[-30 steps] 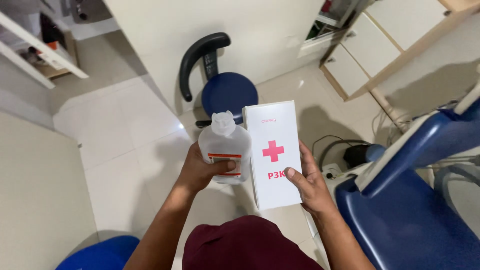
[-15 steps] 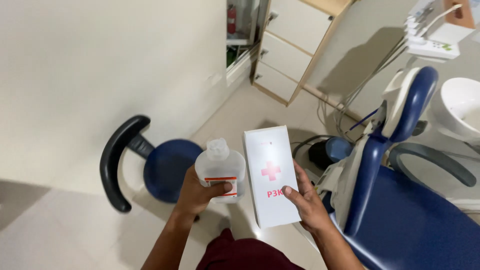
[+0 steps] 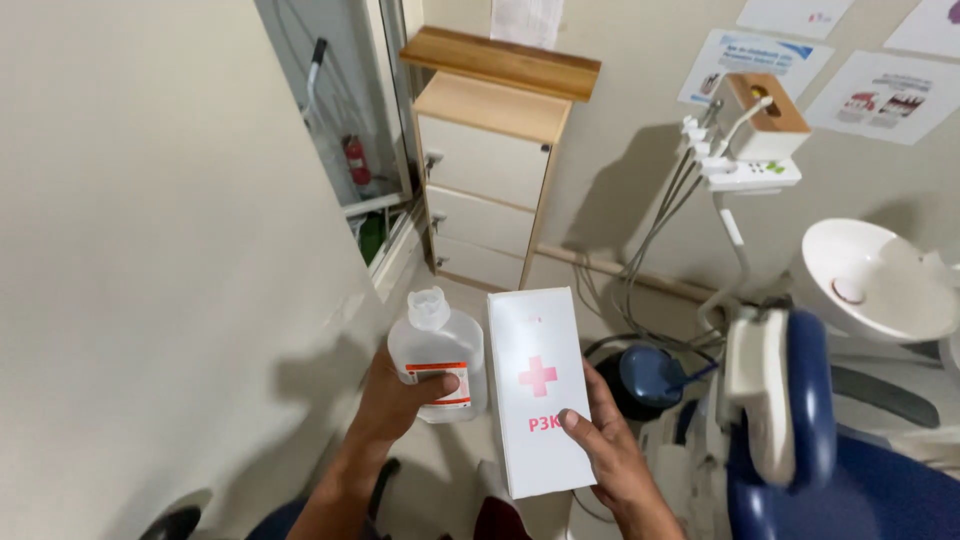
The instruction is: The person organizes medical supplies by placing a bottle of sodium chloride and a first aid box into a wall-mounted cabinet. They then sort through various packaged items on a stool, including syringes and gauze, and place them into the cabinet.
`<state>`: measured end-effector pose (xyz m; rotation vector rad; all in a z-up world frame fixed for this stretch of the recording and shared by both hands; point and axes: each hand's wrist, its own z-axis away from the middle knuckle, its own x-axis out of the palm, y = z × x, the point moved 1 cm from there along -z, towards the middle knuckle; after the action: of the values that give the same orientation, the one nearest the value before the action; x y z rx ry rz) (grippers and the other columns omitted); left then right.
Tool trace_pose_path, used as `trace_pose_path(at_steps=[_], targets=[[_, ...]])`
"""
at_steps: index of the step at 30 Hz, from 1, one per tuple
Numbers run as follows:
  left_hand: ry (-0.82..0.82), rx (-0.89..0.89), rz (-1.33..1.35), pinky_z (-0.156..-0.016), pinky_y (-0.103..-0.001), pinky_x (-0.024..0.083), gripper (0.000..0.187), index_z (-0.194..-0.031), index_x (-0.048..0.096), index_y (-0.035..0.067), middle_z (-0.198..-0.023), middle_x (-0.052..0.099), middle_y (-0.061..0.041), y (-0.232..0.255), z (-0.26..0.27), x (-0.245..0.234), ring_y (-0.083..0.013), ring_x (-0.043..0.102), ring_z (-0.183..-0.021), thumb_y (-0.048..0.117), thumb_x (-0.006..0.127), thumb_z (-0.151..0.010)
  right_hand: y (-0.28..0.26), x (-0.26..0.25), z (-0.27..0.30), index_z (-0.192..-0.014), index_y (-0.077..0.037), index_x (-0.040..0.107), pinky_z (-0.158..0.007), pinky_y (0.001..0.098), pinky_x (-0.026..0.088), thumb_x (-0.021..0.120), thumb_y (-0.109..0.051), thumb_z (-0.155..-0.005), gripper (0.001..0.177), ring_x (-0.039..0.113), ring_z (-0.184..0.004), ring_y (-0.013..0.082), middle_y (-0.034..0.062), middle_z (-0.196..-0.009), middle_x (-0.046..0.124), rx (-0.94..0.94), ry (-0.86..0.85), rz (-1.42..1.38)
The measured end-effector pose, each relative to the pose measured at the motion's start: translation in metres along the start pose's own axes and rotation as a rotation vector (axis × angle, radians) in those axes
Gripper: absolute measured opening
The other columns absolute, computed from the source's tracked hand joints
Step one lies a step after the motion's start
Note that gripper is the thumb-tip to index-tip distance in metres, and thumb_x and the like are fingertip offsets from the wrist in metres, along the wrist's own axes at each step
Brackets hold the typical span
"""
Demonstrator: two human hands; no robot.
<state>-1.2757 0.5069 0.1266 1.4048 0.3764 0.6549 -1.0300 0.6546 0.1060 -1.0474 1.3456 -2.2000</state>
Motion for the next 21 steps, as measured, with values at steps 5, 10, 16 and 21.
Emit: trace_pose_path(at_steps=[5,10,16,21], targets=[[-0.089,-0.006,0.038,-0.087,-0.039,0.062,0.062,-0.123,0.067,0.004,-0.106,0.077,-0.006,0.013,-0.104,-0.003,-0.0176,0.073,-0.099,0.017,0.09,-0.068,-0.035,0.003,-0.089,-0.158,-0.011,0.031,-0.112,0.0456,0.041,0.073,-0.02,-0.079,0.09,0.048,-0.141,0.0283,0.0119,-0.153,0.048,0.06,0.121,-0.039],[-0.123,0.014,0.057,-0.086,-0.04,0.062,0.063,-0.125,0.064,0.003,-0.106,0.076,-0.007,0.027,-0.191,-0.012,-0.0188,0.073,-0.099,0.018,0.09,-0.07,-0.053,-0.003,-0.173,-0.157,-0.012,0.027,-0.106,0.0511,0.047,0.077,-0.022,-0.068,0.102,0.059,-0.128,0.0359,0.0248,-0.134,0.061,0.074,0.152,-0.046],[-0.181,0.057,0.065,-0.089,-0.04,0.061,0.067,-0.127,0.063,0.003,-0.11,0.075,-0.009,0.035,-0.311,-0.037,-0.0199,0.071,-0.103,0.021,0.09,-0.069,-0.075,-0.004,-0.284,-0.155,-0.008,0.024,-0.107,0.0455,0.042,0.077,-0.02,-0.062,0.108,0.058,-0.125,0.0337,0.0218,-0.13,0.062,-0.043,0.084,-0.04],[-0.285,-0.003,0.069,-0.091,-0.04,0.06,0.073,-0.13,0.062,0.003,-0.112,0.074,-0.008,0.042,-0.426,-0.073,-0.0208,0.071,-0.105,0.022,0.09,-0.065,-0.104,0.009,-0.378,-0.148,-0.003,0.036,-0.103,0.0454,0.043,0.074,-0.024,-0.059,0.098,0.058,-0.121,0.0318,0.0182,-0.124,0.063,-0.085,0.208,0.001]])
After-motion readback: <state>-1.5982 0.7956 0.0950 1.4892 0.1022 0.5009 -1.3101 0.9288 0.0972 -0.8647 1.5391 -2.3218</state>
